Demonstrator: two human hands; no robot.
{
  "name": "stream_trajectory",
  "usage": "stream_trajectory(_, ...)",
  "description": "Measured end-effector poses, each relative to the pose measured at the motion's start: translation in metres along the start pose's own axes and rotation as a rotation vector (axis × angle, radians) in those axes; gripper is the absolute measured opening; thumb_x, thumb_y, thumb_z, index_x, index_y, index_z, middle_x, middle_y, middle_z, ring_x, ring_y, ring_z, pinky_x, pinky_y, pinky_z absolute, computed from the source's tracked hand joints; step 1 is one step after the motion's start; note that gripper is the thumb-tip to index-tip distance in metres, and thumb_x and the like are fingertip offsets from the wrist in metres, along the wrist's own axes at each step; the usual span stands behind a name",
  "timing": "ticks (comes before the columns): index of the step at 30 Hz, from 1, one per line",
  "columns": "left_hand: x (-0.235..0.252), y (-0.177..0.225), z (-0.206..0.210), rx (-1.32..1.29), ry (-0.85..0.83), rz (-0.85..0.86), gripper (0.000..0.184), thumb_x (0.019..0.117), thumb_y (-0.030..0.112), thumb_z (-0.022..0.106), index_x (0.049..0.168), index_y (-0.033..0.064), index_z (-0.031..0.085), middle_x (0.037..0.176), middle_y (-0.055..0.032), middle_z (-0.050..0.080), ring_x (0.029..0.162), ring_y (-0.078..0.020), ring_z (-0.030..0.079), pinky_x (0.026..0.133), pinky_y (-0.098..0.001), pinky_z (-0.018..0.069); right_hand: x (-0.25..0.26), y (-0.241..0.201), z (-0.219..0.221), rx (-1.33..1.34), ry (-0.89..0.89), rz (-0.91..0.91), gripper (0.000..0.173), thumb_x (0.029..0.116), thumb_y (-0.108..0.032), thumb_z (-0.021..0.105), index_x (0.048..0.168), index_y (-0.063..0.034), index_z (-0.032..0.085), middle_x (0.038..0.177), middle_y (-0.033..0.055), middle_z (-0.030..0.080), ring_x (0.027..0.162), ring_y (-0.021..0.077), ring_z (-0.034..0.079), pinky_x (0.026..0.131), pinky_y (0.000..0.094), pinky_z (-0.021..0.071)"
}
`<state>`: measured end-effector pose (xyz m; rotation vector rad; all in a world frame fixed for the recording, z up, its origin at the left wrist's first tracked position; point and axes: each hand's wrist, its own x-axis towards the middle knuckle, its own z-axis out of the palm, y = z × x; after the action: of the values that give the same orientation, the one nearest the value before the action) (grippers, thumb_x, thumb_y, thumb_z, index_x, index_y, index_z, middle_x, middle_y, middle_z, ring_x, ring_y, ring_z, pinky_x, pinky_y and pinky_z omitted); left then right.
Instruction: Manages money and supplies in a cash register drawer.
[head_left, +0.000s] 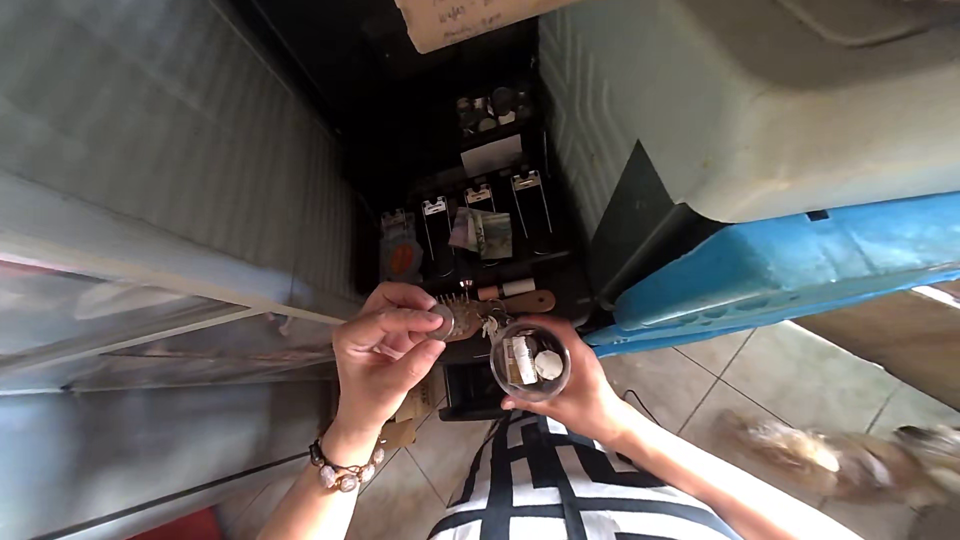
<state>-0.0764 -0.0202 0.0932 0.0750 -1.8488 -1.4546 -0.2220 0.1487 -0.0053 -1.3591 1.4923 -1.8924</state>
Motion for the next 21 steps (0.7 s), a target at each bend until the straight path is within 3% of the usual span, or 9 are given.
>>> stream_trajectory(7, -0.0031, 0.0025, -0.0003, -0.081, -0.023, -0.069, 0.018, 0.0949, 0.021, 0.072, 0.111, 0.027, 0.078, 0.118, 0.0133, 0.07, 0.108, -0.0015, 0.067, 0.09, -0.0179, 0.0577, 0.001, 0.0004, 0.0002, -0.009, 0.0, 0.012, 0.08, 0.074, -0.035, 0.091, 0.132, 0.0055, 0.054, 0.126, 0.0099, 0.066, 0.122, 0.003, 0.06, 0.108, 0.0206, 0.0477)
stream_trajectory(11, -0.0007, 0.0062, 0.0007, -0.171, -0.012, -0.159, 0.017, 0.1011, 0.026, 0.062, 0.111, 0.026, 0.076, 0.115, 0.012, 0.071, 0.104, -0.0014, 0.068, 0.091, -0.0198, 0.0581, 0.0016, 0.0006, 0.0001, -0.005, -0.018, 0.0, 0.08, 0.0748, -0.035, 0.091, 0.134, 0.0051, 0.053, 0.128, 0.01, 0.065, 0.124, 0.0036, 0.059, 0.109, 0.0209, 0.0468)
stream_trajectory(17, -0.0013, 0.0059, -0.0016, -0.342, 0.029, -0.218, 0.02, 0.1028, 0.025, 0.06, 0.113, 0.0206, 0.076, 0.115, 0.0045, 0.072, 0.103, -0.0067, 0.069, 0.092, -0.024, 0.0589, 0.0021, 0.0008, 0.0011, -0.001, -0.023, 0.005, 0.08, 0.075, -0.034, 0.091, 0.134, 0.0047, 0.054, 0.128, 0.0091, 0.065, 0.124, 0.0027, 0.058, 0.109, 0.0202, 0.0466)
stream_trajectory(21, -0.0004, 0.0105, -0.002, -0.462, 0.1, -0.353, 0.021, 0.1051, 0.029, 0.055, 0.107, 0.0181, 0.072, 0.106, 0.0022, 0.07, 0.094, -0.0067, 0.07, 0.086, -0.0226, 0.0602, 0.0011, 0.0013, 0.0011, -0.018, -0.02, -0.002, 0.08, 0.0747, -0.035, 0.091, 0.133, 0.0053, 0.054, 0.128, 0.0099, 0.065, 0.124, 0.0032, 0.058, 0.108, 0.0204, 0.047)
